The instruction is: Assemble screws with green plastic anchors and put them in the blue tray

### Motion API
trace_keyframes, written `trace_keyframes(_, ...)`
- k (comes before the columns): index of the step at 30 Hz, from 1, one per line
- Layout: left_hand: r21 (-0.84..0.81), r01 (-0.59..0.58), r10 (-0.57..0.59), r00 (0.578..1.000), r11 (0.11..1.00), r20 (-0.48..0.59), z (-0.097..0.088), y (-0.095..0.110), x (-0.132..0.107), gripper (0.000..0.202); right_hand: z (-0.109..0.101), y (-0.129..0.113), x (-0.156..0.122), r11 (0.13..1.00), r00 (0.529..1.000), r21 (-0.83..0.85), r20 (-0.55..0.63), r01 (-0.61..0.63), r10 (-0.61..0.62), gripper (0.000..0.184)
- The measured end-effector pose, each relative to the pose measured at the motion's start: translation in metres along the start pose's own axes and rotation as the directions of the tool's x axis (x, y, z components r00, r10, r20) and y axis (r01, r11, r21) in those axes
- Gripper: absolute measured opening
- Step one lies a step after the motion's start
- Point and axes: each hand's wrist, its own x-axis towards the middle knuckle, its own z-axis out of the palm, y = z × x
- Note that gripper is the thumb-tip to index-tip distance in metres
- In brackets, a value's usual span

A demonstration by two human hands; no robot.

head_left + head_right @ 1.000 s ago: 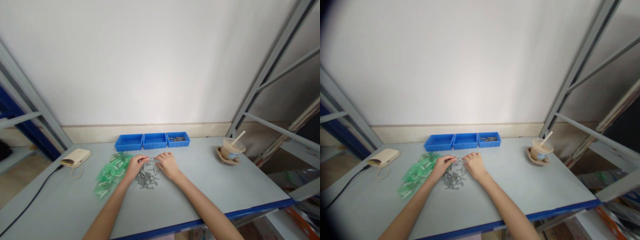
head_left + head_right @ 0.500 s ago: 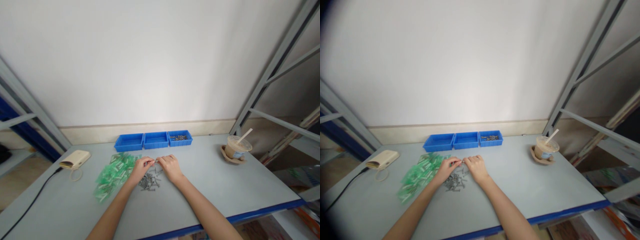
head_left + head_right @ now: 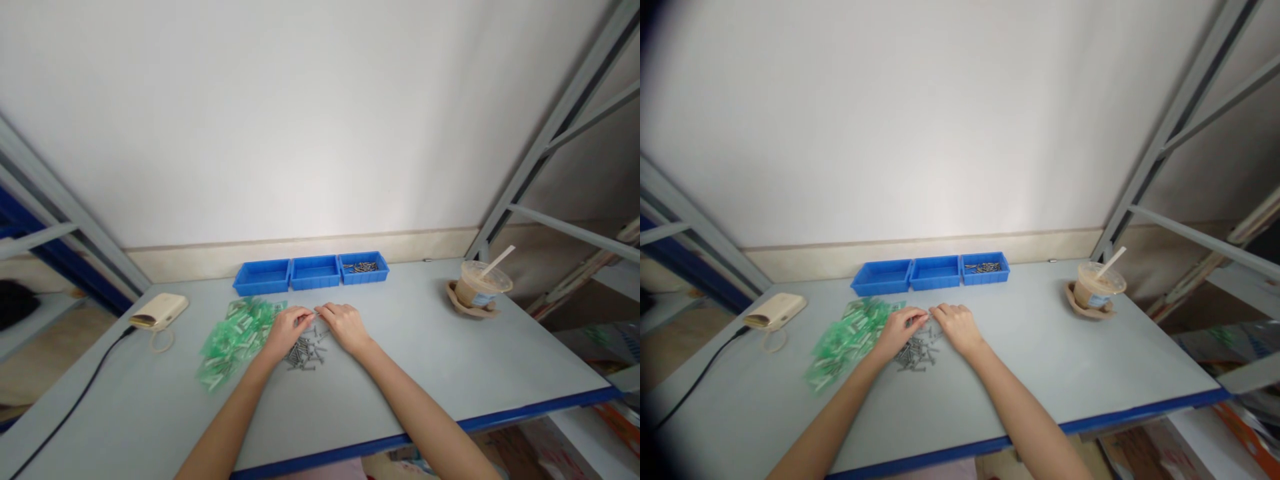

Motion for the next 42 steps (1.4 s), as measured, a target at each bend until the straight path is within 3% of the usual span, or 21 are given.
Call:
trace_keyframes(8,-0.043,0.01,-0.007,0.998,0.999,0.058,0.003,0.006,-0.001,0.028,0.002,0.003,-0.001,0.999,1.0,0.034,0.008,-0.014,0.014,0.021)
trace_keyframes(14,-0.072,0.022,-0.018,0.998,0.997,0.054,-0.001,0.011,-0.002,0.04,0.0,0.0,-0.001,0.999,1.0,0.039,-0.001,-0.012,0.012,0.02)
trace_keyframes(20,-0.134,0.045,-0.036,0.997,0.99,0.072,0.001,0.011,-0.001,0.027,-0.001,0.0,-0.001,0.999,0.999,0.04,0.037,-0.034,0.032,0.02)
trace_keyframes(27,-0.073,0.053,-0.049,0.997,0.996,0.053,0.002,0.01,-0.001,0.041,-0.003,-0.001,0.0,0.998,1.0,0.056,0.0,-0.02,0.02,0.022)
trace_keyframes(34,-0.104,0.062,-0.055,0.996,0.993,0.07,0.003,0.009,-0.001,0.027,0.0,0.002,-0.001,0.997,1.0,0.07,-0.014,-0.026,0.027,0.02)
trace_keyframes(39,-0.07,0.034,-0.03,0.998,0.997,0.054,0.002,0.007,-0.001,0.041,-0.004,0.001,0.0,0.996,0.999,0.09,-0.039,0.008,-0.004,0.019)
trace_keyframes(42,-0.081,0.042,-0.036,0.997,0.996,0.064,0.003,0.007,-0.002,0.04,-0.005,0.001,0.0,0.998,1.0,0.066,-0.031,0.004,-0.002,0.021)
